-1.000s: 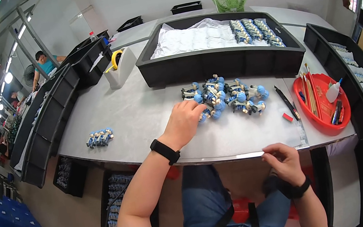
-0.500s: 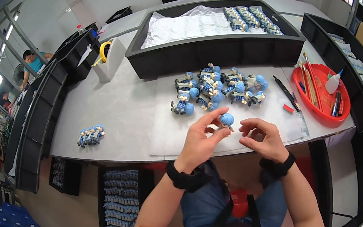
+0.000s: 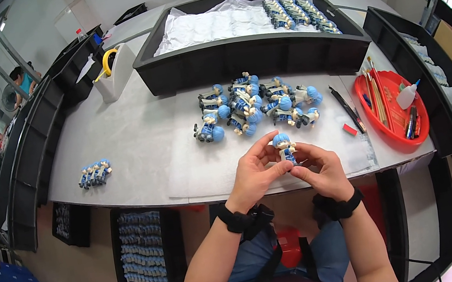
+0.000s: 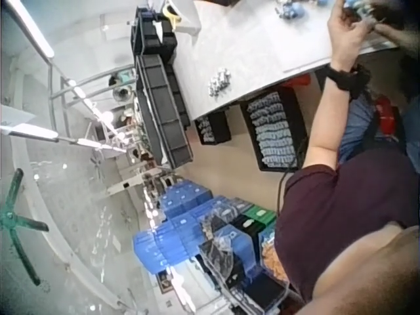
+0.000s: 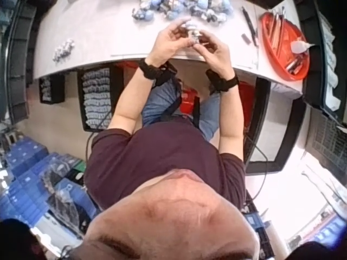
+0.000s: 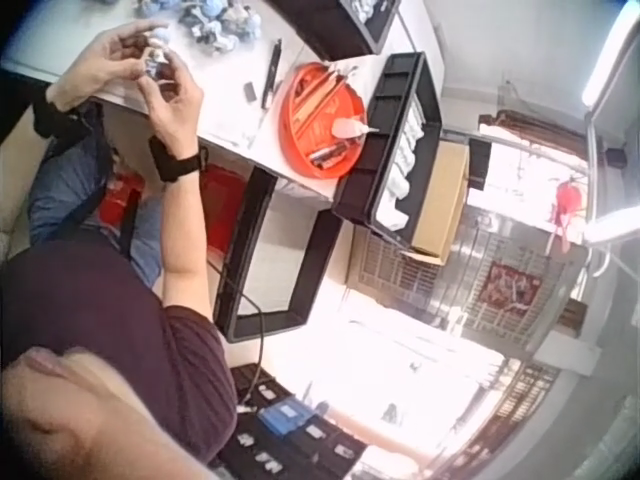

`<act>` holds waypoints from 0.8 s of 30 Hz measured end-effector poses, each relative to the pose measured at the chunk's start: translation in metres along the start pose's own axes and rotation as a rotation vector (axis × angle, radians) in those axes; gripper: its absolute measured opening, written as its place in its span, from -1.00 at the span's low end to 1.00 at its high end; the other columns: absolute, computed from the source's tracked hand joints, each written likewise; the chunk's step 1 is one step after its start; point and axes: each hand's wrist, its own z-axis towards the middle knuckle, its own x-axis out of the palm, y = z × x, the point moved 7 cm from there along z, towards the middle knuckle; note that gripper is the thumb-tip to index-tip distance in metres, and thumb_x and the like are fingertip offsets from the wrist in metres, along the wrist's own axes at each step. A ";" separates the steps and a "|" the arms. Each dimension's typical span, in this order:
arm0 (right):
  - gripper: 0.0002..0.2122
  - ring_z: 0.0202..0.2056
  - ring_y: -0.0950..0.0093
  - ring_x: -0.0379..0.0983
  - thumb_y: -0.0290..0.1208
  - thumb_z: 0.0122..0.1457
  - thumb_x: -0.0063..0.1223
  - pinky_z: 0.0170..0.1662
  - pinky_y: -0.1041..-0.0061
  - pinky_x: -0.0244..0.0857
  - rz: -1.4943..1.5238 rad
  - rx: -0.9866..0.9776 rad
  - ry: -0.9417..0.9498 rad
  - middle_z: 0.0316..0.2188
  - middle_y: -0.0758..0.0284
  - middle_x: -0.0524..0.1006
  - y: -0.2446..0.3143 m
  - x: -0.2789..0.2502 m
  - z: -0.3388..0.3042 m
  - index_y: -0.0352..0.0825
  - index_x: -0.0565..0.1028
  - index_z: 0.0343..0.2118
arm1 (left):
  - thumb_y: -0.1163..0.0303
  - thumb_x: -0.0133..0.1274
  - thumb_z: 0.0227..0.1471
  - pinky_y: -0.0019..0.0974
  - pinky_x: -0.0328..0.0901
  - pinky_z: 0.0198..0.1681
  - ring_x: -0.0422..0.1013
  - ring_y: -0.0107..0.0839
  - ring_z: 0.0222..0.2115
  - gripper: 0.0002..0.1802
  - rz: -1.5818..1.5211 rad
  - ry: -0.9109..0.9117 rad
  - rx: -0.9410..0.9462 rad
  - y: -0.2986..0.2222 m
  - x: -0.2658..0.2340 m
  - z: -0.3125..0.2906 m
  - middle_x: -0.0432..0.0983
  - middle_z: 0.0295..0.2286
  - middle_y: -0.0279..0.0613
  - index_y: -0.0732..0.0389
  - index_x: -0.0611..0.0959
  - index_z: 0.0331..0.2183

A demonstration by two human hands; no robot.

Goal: Assembling small toy figurines by attaching heads to bodies and organizing them into trays.

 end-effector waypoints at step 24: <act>-0.61 -0.33 0.60 0.39 -0.41 0.04 0.08 -0.26 0.63 0.27 0.065 0.046 -0.003 -0.35 0.26 0.50 -0.005 -0.001 -0.002 -0.46 0.34 -0.07 | 0.53 0.08 -0.08 -0.54 0.30 -0.39 0.36 -0.57 -0.38 -0.40 -0.024 -0.061 -0.080 0.005 -0.003 -0.002 0.39 -0.32 -0.24 0.36 0.26 0.02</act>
